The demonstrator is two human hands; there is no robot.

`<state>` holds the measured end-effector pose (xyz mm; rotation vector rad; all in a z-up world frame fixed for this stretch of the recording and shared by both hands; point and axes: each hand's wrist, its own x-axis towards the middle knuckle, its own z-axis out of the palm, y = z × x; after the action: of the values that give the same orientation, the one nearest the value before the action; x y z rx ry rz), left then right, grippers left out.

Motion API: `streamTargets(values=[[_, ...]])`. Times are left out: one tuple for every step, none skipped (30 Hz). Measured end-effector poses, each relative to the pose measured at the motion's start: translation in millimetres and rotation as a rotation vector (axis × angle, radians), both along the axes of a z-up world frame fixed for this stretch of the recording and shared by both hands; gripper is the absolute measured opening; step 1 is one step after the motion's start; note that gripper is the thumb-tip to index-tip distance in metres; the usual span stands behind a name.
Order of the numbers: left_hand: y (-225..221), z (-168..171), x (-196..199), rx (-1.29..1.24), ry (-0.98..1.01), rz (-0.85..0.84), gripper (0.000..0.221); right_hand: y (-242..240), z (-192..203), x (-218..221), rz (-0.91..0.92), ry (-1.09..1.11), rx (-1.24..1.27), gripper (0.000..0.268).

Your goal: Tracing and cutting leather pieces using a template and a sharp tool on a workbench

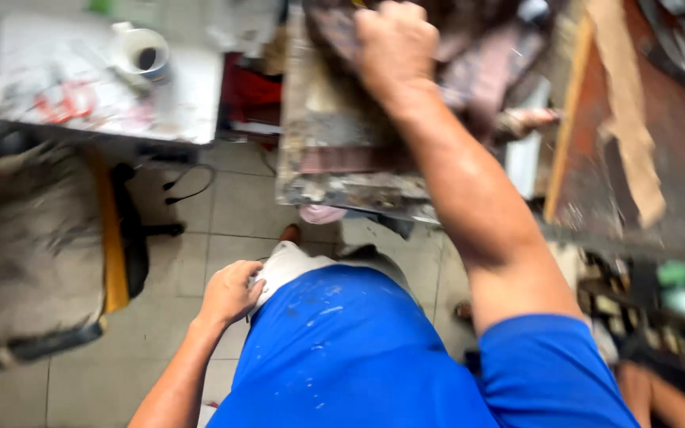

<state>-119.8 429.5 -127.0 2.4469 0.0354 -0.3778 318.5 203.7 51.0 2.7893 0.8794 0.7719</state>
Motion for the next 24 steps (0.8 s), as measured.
streamTargets(values=[[-1,10,9,-0.022,0.004,-0.068,0.032,12,20,-15,-0.068,0.004,-0.022,0.009],[-2,20,21,-0.019,0.073,-0.021,0.030,19,39,-28,0.067,-0.065,0.073,0.009],[-3,30,33,-0.010,0.142,0.024,0.028,29,56,-35,0.204,-0.137,0.162,0.014],[-9,32,42,-0.026,0.143,-0.044,0.028,29,72,-59,0.139,-0.139,0.136,0.014],[-15,34,51,-0.039,0.171,-0.049,0.026,34,86,-81,0.131,-0.150,0.144,0.005],[-17,38,60,-0.039,0.196,-0.039,0.024,48,101,-99,0.138,-0.164,0.165,0.004],[-24,39,67,-0.043,0.194,-0.092,0.024,32,123,-125,0.086,-0.170,0.151,0.004],[-31,40,74,-0.075,0.237,-0.104,0.026,22,146,-150,0.207,-0.150,0.228,0.008],[-38,40,81,-0.105,0.282,-0.115,0.027,14,168,-176,0.331,-0.128,0.302,0.016],[-44,40,88,-0.101,0.293,-0.138,0.027,-9,173,-189,0.306,-0.122,0.303,0.016],[-50,39,96,-0.097,0.344,-0.175,0.024,-32,177,-202,0.374,0.103,0.415,0.020],[-59,37,103,-0.096,0.388,-0.200,0.032,-54,181,-216,0.454,0.323,0.526,0.028],[-70,45,108,-0.095,0.391,-0.209,0.032,-88,174,-226,0.444,0.324,0.528,0.028],[-81,54,114,-0.178,0.439,-0.177,0.021,-122,168,-235,0.403,0.536,0.745,0.028],[-92,64,120,-0.260,0.487,-0.145,0.027,-156,162,-245,0.360,0.752,0.961,0.048],[-105,74,124,-0.257,0.488,-0.136,0.027,-193,154,-251,0.368,0.757,0.964,0.048],[-119,84,128,-0.234,0.445,-0.230,0.028,-231,145,-258,0.427,0.816,1.173,0.036],[-133,95,132,-0.210,0.399,-0.316,0.030,-270,136,-262,0.492,0.878,1.382,0.029],[-155,118,141,-0.205,0.398,-0.299,0.030,-301,123,-276,0.508,0.888,1.384,0.029],[-177,142,149,-0.200,0.325,-0.381,0.027,-333,109,-288,0.504,0.814,1.522,0.029],[-200,165,157,-0.193,0.252,-0.463,0.026,-366,95,-299,0.496,0.738,1.660,0.031],[-224,182,166,-0.181,0.258,-0.437,0.026,-399,80,-312,0.516,0.760,1.670,0.031],[-248,199,176,-0.276,0.083,-0.627,0.021,-432,65,-324,0.477,0.640,1.878,0.034],[-272,217,184,-0.367,-0.096,-0.811,0.019,-465,50,-336,0.420,0.518,2.084,0.039]])
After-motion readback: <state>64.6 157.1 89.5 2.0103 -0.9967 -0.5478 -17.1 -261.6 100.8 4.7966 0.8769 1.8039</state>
